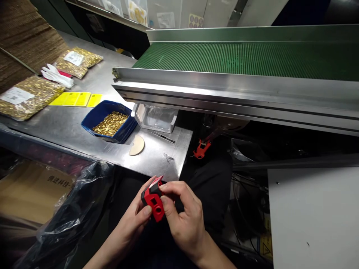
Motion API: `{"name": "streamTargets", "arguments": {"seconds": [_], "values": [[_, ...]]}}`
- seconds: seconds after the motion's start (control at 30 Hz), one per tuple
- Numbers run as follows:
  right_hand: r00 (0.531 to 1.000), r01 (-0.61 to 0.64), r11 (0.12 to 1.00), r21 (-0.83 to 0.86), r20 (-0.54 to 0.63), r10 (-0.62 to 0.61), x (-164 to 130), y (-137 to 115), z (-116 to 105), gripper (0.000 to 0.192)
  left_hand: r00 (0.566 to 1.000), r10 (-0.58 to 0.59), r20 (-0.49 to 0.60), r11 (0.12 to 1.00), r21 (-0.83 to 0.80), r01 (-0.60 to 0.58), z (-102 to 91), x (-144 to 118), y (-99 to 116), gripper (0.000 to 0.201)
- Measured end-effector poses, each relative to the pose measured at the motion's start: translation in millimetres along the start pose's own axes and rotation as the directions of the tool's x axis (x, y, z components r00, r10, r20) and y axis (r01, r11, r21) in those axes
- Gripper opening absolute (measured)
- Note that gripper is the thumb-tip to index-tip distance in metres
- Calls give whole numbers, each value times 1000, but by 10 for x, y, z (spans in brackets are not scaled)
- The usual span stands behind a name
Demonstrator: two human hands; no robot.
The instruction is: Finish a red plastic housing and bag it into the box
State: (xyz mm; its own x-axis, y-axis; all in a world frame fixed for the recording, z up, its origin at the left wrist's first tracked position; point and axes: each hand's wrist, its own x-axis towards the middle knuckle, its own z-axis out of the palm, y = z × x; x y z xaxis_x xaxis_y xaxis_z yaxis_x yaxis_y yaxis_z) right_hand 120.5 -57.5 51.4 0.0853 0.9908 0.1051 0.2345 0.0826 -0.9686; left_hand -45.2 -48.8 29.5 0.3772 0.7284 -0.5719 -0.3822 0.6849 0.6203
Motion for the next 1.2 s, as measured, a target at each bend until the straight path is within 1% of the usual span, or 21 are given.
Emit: {"name": "streamTargets", "arguments": {"seconds": [0.1,0.23,0.37,0.5,0.73,0.83,0.97,1.03,1.1,1.17,1.2], "values": [[1000,4,1000,21,-11,-4,-1,25,2,22,1000,14,-17,1000,9,-14,7,6,1,86],[999,5,1000,7,-51,-4,-20,74,3,18,998,45,-33,997,67,-43,15,29,0,89],[998,4,1000,6,-58,-4,-26,93,21,23,999,38,-22,995,97,-36,6,54,6,87],[999,18,999,44,-40,-16,-18,93,30,27,999,46,-23,993,106,-43,-1,68,8,88],[995,15,999,38,-100,-11,-37,126,49,27,998,50,-36,995,85,-47,16,70,4,88],[995,7,999,32,-97,-4,-47,125,70,27,998,53,-38,995,88,-49,11,72,-1,87],[995,9,1000,10,-98,-8,-40,108,98,22,998,42,-39,995,90,-38,-16,74,-16,89],[990,-2,999,-42,-144,-4,-22,110,98,15,999,24,-28,998,52,-22,-46,72,-35,89],[977,-58,997,-57,-208,45,5,130,75,9,1000,-15,13,999,-39,16,-92,71,-58,80],[957,-137,991,-8,-260,130,30,167,24,13,992,-46,116,981,-181,67,-146,74,-76,64],[946,-170,985,31,-275,172,39,189,-11,16,982,-47,185,962,-258,94,-172,78,-79,61]]}}
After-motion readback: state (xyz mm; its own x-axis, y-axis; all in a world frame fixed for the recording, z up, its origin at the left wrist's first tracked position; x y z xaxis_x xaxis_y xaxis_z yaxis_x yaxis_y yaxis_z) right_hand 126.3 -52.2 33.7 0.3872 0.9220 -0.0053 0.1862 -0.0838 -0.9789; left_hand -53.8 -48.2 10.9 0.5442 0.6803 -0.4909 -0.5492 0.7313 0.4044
